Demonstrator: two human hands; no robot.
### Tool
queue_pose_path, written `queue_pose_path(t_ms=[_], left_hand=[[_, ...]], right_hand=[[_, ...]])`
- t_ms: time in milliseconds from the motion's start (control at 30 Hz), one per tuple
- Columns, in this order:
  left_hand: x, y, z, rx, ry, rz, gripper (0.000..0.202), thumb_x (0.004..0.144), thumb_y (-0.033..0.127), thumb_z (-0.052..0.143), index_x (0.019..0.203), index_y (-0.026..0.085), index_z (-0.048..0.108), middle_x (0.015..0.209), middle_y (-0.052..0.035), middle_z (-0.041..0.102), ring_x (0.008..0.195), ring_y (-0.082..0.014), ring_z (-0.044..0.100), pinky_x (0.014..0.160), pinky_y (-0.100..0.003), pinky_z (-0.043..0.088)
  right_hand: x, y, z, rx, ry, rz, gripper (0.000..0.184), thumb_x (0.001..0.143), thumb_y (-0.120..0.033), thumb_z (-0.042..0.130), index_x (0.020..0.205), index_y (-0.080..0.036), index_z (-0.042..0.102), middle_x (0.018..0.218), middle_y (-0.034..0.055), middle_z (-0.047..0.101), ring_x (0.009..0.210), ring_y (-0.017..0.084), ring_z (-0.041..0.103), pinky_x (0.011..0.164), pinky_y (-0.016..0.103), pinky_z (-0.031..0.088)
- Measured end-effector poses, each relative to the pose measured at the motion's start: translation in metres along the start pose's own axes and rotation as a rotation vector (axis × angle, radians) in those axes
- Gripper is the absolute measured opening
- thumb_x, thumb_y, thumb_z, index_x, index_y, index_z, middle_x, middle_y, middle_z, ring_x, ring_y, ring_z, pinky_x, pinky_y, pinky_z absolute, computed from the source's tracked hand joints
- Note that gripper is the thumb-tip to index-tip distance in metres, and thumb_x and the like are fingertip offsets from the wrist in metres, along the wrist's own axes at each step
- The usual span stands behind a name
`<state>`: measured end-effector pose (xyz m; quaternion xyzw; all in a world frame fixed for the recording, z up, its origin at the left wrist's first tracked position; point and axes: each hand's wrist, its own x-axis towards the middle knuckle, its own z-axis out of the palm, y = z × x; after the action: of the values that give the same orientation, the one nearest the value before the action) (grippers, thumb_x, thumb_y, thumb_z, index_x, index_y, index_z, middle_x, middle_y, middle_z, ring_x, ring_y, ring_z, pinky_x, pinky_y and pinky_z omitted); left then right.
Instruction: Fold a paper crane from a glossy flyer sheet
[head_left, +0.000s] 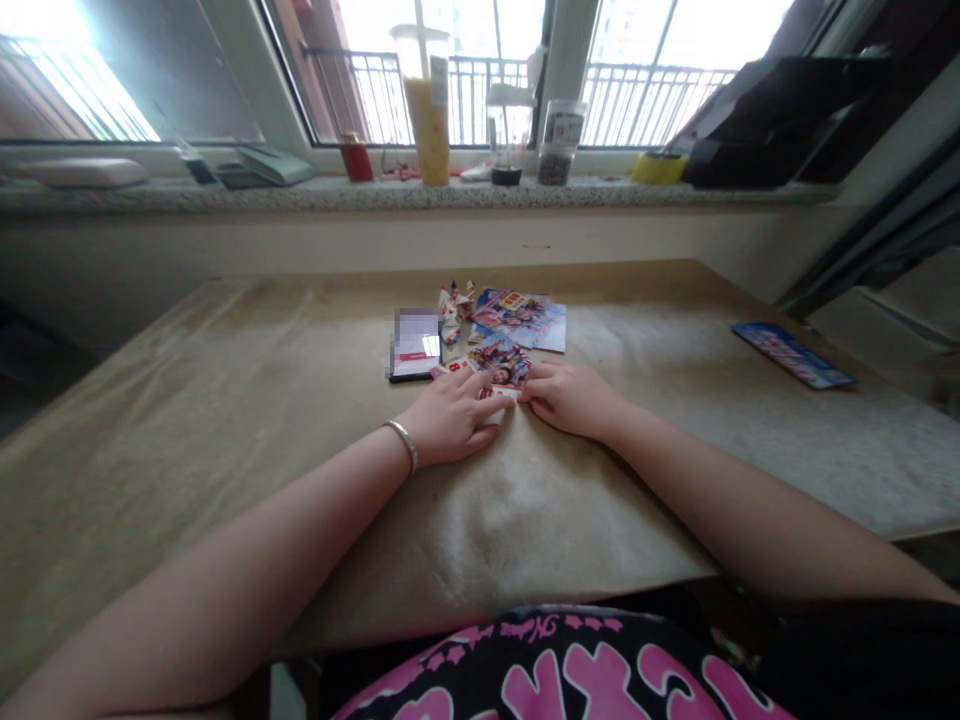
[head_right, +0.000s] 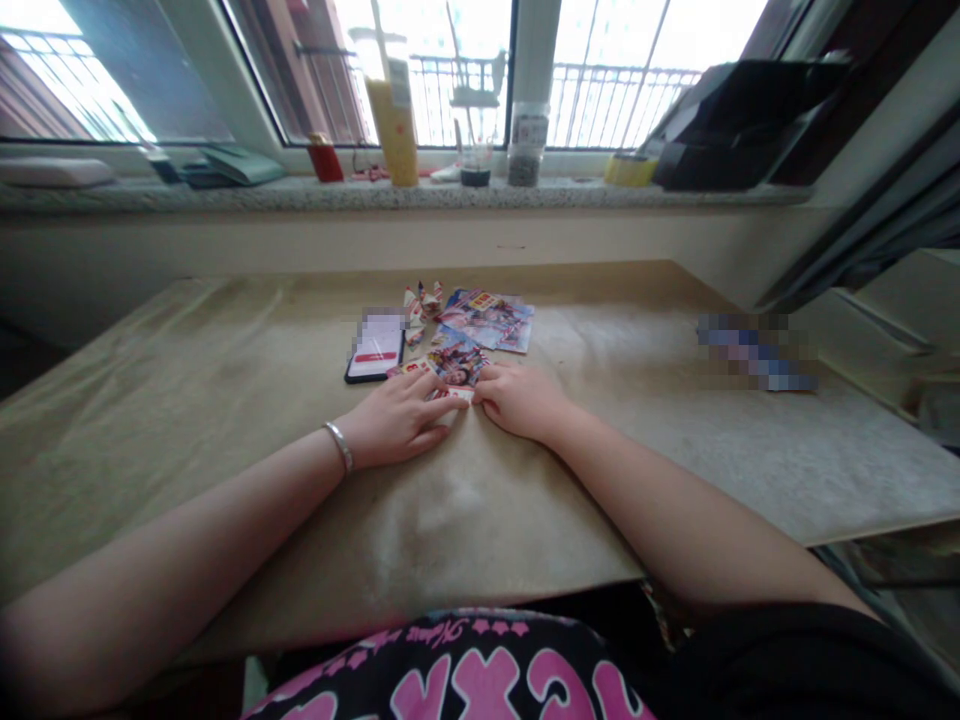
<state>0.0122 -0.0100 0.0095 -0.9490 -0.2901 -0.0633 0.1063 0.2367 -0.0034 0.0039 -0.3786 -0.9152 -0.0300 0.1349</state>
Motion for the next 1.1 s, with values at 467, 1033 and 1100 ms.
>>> queue_pose_path(t_ms=[467, 1033, 1100], left_hand=[[-0.007, -0.016, -0.005, -0.081, 0.017, 0.118, 0.031, 0.092, 0.026, 0.039, 0.117, 0.022, 0.057, 0.112, -0.0091, 0.057, 0.104, -0.0214, 0.052, 0.092, -0.036, 0.042], [-0.015, -0.030, -0.012, -0.221, -0.021, 0.114, 0.024, 0.089, 0.022, 0.043, 0.101, 0.022, 0.064, 0.115, -0.0049, 0.061, 0.104, -0.0187, 0.054, 0.091, -0.033, 0.046], [-0.016, -0.033, -0.012, -0.262, -0.017, 0.113, 0.022, 0.090, 0.024, 0.044, 0.099, 0.022, 0.064, 0.113, -0.0046, 0.061, 0.104, -0.0173, 0.055, 0.090, -0.031, 0.046]], right_hand=[[-0.003, 0.001, -0.005, -0.041, -0.028, -0.012, 0.023, 0.085, -0.021, 0.047, 0.090, -0.022, 0.070, 0.094, 0.0036, 0.066, 0.087, 0.017, 0.058, 0.071, 0.027, 0.039], [-0.004, 0.002, -0.005, -0.026, -0.047, -0.011, 0.024, 0.085, -0.021, 0.047, 0.092, -0.022, 0.070, 0.096, 0.0041, 0.066, 0.088, 0.017, 0.059, 0.072, 0.026, 0.040], [-0.003, 0.002, -0.005, -0.025, -0.052, -0.009, 0.024, 0.085, -0.021, 0.047, 0.092, -0.022, 0.070, 0.095, 0.0044, 0.066, 0.089, 0.017, 0.059, 0.073, 0.026, 0.040]])
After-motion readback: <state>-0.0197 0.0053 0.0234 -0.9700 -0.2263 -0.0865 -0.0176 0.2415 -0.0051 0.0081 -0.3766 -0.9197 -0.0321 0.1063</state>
